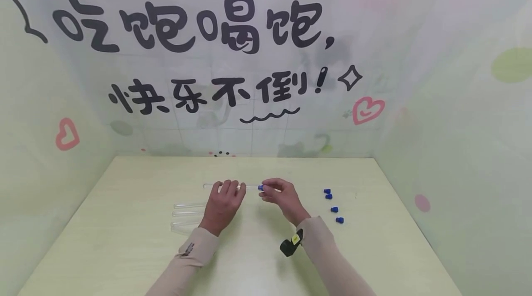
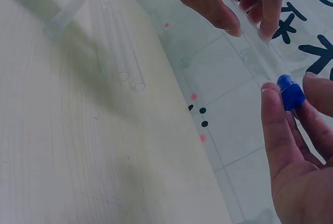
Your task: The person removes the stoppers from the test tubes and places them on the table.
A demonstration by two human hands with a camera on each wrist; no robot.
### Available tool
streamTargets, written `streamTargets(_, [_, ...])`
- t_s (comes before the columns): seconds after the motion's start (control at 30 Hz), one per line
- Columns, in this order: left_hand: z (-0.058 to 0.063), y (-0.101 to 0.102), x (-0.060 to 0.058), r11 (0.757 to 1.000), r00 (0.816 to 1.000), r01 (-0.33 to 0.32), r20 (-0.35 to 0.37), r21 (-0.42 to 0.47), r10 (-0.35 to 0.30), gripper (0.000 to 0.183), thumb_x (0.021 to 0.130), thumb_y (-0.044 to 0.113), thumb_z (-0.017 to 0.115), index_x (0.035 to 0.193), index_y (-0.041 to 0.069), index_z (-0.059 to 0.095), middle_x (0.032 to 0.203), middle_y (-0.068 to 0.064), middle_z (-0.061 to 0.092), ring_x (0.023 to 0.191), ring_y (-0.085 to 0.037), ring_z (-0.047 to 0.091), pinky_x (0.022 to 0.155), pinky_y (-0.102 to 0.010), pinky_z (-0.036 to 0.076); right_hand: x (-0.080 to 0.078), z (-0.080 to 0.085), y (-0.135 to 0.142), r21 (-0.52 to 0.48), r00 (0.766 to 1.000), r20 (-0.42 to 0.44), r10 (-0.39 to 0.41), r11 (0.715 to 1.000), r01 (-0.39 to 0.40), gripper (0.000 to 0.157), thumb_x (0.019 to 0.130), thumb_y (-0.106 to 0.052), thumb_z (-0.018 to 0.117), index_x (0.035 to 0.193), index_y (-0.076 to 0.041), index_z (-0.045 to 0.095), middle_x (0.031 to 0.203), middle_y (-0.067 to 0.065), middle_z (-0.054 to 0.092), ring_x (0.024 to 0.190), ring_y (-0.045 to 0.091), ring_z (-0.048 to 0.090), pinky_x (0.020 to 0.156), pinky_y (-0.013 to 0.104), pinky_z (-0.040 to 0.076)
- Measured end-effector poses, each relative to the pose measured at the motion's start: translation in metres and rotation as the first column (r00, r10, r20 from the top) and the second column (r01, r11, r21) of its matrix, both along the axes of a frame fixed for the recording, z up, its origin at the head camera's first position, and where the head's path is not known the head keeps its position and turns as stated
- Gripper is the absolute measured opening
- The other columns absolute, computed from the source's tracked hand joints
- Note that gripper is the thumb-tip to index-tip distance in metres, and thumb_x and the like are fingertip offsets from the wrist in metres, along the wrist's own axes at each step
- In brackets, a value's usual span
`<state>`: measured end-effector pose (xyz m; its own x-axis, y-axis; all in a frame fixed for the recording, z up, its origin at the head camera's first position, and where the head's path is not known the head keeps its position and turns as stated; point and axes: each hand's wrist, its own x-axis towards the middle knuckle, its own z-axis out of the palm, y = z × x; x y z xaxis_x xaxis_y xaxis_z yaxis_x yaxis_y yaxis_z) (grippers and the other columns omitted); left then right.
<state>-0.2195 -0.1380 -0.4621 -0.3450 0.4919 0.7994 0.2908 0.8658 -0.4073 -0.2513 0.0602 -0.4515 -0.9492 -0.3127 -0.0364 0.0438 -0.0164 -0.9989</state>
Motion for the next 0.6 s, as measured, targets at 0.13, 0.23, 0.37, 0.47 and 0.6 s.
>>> streamTargets(0.13, [0.0007,-0.0016,0.0002,1.0,1.0,0.009,0.015,-0.004,-0.009,0.041,0.1,-0.004,0.025,0.093,0.005,0.065,0.084,-0.011,0.063,0.074,-0.024,0.061,0.065,-0.037,0.053,0.0005,0.0019,-0.0011,-0.003,1.0,-0.016,-0.008,1.0,0.008,0.033,0.088,-0.005,0.065,0.115,0.012,0.057,0.1,0.011,0.066,0.084,0.012,0.068,0.085,0.032,0.055])
streamTargets(0.23, [0.0003,-0.0028,0.0013,1.0,0.999,0.01,0.042,-0.016,-0.009,0.042,0.1,-0.003,0.023,0.095,0.005,0.065,0.085,-0.012,0.064,0.075,-0.025,0.062,0.065,-0.037,0.054,0.0021,0.0028,-0.0017,0.001,1.0,-0.022,-0.012,1.0,0.012,0.029,0.088,-0.002,0.064,0.112,0.012,0.058,0.099,0.011,0.066,0.083,0.012,0.068,0.086,0.033,0.055])
streamTargets(0.37, [0.0011,-0.0035,0.0026,0.999,0.998,-0.004,0.06,-0.034,0.006,0.043,0.101,-0.002,0.022,0.096,0.005,0.063,0.086,-0.012,0.064,0.076,-0.025,0.063,0.065,-0.037,0.055,0.0035,0.0041,-0.0025,0.03,0.998,-0.053,-0.022,0.999,0.024,0.025,0.088,-0.001,0.062,0.111,0.011,0.06,0.099,0.013,0.066,0.084,0.012,0.068,0.087,0.034,0.054])
streamTargets(0.47, [0.0029,-0.0031,0.0035,0.999,0.998,-0.013,0.065,-0.039,0.016,0.042,0.101,-0.002,0.021,0.096,0.005,0.062,0.087,-0.013,0.064,0.077,-0.025,0.063,0.064,-0.037,0.055,0.0037,0.0044,-0.003,0.053,0.996,-0.084,-0.038,0.998,0.042,0.024,0.088,-0.001,0.063,0.11,0.01,0.061,0.101,0.015,0.066,0.084,0.013,0.068,0.087,0.033,0.054])
streamTargets(0.6, [0.0044,-0.0022,0.0044,0.999,0.998,-0.017,0.062,-0.04,0.02,0.046,0.102,-0.002,0.018,0.095,0.005,0.062,0.086,-0.013,0.064,0.076,-0.026,0.062,0.063,-0.038,0.054,0.0049,0.0033,-0.0031,0.052,0.993,-0.108,-0.047,0.997,0.053,0.024,0.087,0.001,0.064,0.109,0.01,0.062,0.101,0.016,0.067,0.085,0.013,0.069,0.087,0.033,0.054])
